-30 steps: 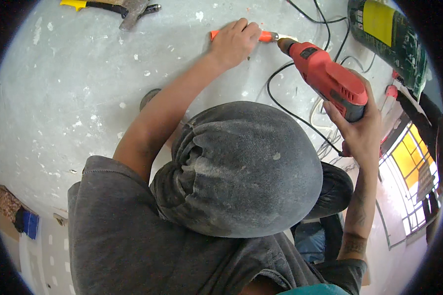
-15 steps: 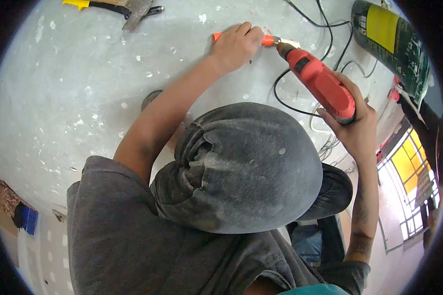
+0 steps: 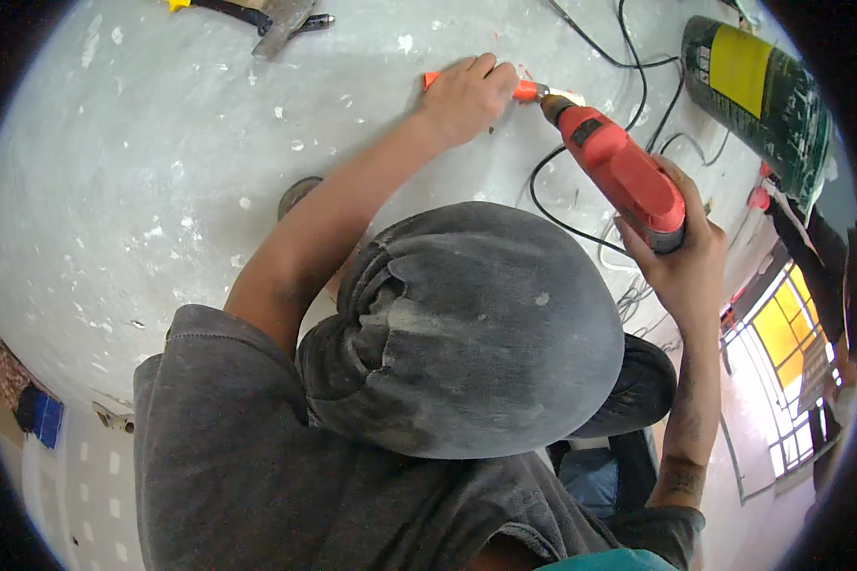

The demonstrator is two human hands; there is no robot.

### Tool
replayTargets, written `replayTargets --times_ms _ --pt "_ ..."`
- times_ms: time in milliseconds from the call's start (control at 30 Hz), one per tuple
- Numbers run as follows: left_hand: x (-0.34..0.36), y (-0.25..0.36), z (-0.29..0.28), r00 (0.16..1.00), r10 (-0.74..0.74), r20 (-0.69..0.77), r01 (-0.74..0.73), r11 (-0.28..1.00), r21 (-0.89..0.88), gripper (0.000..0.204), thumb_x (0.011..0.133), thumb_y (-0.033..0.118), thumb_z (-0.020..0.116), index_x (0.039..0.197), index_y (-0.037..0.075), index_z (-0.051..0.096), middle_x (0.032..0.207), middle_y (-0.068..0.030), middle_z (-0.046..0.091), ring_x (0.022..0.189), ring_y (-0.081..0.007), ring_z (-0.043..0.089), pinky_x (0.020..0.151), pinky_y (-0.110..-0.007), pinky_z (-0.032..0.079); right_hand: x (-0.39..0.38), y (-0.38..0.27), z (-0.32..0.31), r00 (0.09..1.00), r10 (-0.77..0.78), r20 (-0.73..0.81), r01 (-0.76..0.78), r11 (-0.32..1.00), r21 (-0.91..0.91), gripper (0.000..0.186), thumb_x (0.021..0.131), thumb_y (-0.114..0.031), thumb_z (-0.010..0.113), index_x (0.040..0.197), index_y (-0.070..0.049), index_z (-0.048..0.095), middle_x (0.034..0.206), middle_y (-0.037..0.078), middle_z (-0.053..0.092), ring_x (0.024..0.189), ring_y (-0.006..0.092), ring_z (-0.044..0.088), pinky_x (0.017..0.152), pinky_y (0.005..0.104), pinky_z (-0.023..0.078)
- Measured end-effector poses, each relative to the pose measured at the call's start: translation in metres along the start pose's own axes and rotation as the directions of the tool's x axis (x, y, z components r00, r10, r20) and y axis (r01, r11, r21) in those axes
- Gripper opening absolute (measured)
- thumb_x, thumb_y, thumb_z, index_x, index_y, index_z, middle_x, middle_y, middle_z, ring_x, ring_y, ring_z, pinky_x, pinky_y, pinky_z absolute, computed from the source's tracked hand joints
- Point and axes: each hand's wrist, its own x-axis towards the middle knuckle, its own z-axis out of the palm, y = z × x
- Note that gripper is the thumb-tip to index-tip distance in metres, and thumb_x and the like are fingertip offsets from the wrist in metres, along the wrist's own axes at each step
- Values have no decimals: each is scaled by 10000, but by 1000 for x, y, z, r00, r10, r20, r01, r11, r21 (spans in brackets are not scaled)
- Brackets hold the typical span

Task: The person uses a drill to create a hole in a short section of PVC pipe and then uses a rivet tool to secure a metal component into the hole.

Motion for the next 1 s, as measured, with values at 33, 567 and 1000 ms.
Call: replayTargets --times_ms 33,567,1000 --pt "0 0 0 1000 2 -1 -2 1000 0 312 778 131 596 1073 47 651 973 -40 573 949 -215 563 828 -338 527 0 -2 -1 1000 1 9 -1 1000 -19 645 717 -134 831 1299 -128 551 1042 150 716 926 326 723 791 383 579" --pt "1 -1 2 999 35 -23 -34 998 51 265 800 130 633 1052 57 669 946 -33 578 934 -213 576 790 -331 527 -31 -18 -59 989 143 -20 -142 988 54 673 700 -44 829 1316 -68 560 1168 153 690 1074 251 685 914 361 539" --pt "2 16 -81 968 -230 101 236 971 -45 381 729 84 762 1100 76 673 1017 -74 567 841 -267 616 737 -377 507 -137 33 -56 647 564 -513 -422 826 374 591 750 -229 866 1224 14 609 1031 97 686 921 164 643 844 296 493"
